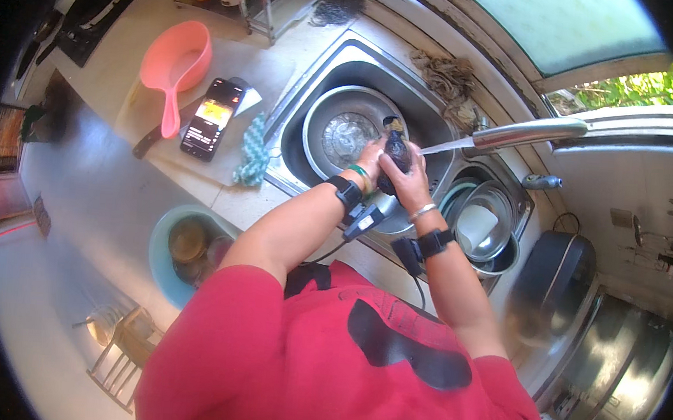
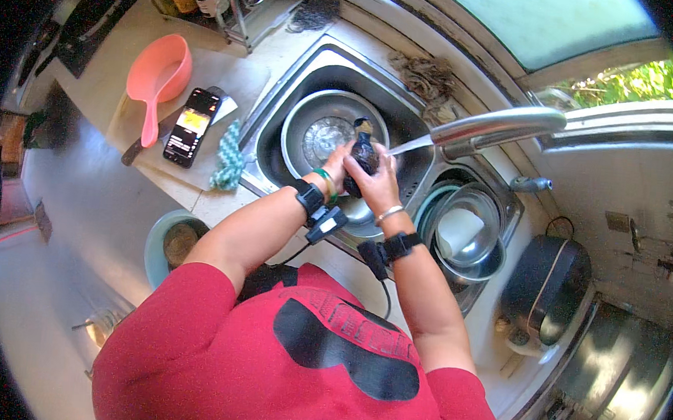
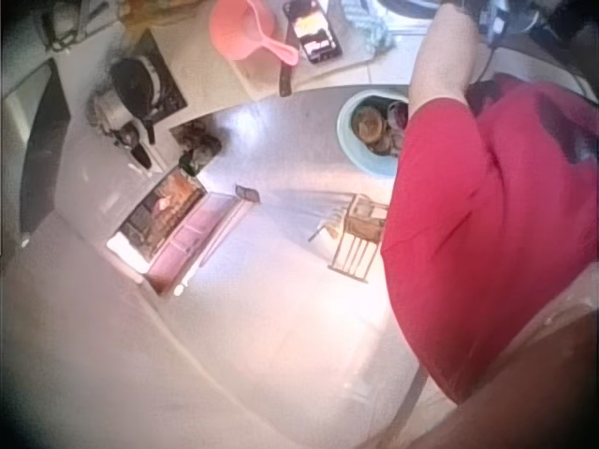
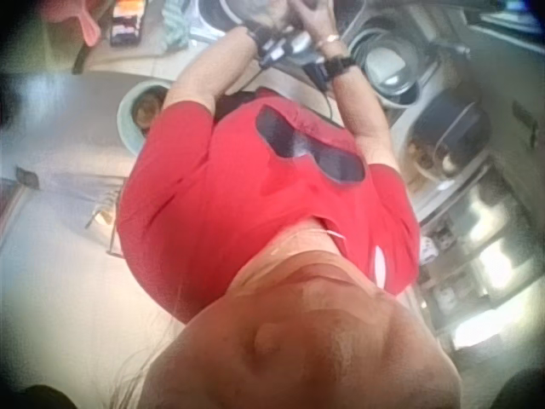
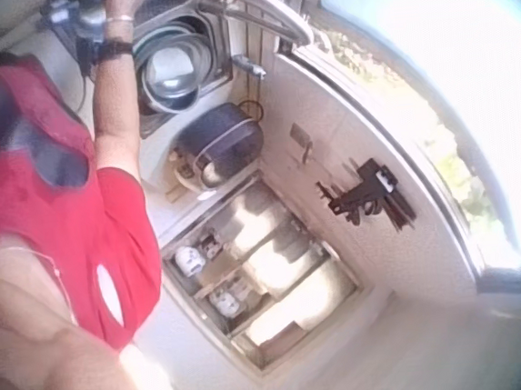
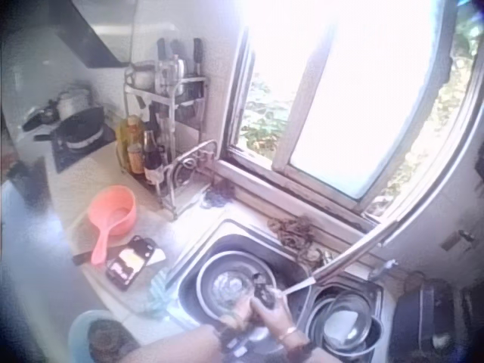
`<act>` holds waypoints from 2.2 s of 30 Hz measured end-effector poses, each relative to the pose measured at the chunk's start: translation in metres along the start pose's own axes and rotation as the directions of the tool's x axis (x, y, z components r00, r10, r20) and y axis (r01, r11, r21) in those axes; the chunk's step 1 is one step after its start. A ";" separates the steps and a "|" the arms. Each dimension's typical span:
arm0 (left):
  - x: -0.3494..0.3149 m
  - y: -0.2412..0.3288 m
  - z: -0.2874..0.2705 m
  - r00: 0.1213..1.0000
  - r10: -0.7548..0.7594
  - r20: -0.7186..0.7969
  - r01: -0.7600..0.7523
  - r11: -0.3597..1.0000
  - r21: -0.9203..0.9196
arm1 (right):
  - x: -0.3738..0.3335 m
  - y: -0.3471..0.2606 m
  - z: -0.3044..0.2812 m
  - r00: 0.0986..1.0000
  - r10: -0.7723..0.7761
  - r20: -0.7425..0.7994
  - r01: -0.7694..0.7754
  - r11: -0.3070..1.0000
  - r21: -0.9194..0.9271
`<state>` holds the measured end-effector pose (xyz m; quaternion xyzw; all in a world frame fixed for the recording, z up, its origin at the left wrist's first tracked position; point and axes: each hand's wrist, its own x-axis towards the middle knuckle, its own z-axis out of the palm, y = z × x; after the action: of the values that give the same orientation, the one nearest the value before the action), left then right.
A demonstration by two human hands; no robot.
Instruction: The person washes a cloth in a sink by hand, rinses it under a faucet, and wrings it out. They then use the damp cloth to wipe the shelves and the interior surfaces of the sliding glass doors of a wall-mounted cabinet.
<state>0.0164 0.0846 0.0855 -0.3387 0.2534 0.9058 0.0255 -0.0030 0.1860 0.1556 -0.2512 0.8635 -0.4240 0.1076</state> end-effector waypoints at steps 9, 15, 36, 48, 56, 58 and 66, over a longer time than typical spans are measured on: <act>0.017 0.000 -0.008 0.955 0.284 -0.085 -0.213 0.857 0.468 | 0.047 0.043 0.012 0.976 0.215 0.034 -0.216 0.937 0.275; -0.009 0.015 0.002 0.894 0.445 -0.043 -0.222 0.527 0.821 | 0.056 0.046 -0.004 0.614 0.554 0.562 -0.747 0.180 0.640; -0.035 0.056 -0.005 0.958 -0.126 -0.256 0.218 0.903 0.372 | 0.030 0.024 -0.038 0.793 0.486 0.368 -0.533 0.259 0.805; 0.001 0.003 -0.011 0.936 -0.343 0.073 0.348 0.935 -0.072 | 0.012 0.015 -0.061 0.752 0.405 0.519 -0.657 0.518 0.548; -0.038 0.031 0.040 0.988 -0.154 -0.021 0.156 0.982 0.103 | -0.009 -0.001 -0.015 0.984 -0.074 0.161 0.078 0.997 -0.014; -0.038 0.027 0.037 1.000 -0.018 0.025 0.013 0.983 0.184 | -0.009 -0.020 -0.014 0.987 -0.144 0.068 0.152 0.980 -0.130; -0.027 0.019 0.036 0.999 0.052 0.003 -0.052 0.971 0.232 | 0.016 0.012 -0.006 0.979 -0.205 0.016 0.200 0.933 -0.300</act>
<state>0.0119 0.0887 0.1338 -0.3279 0.3661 0.8699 0.0408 -0.0234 0.1874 0.1501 -0.3488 0.8880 -0.2990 0.0173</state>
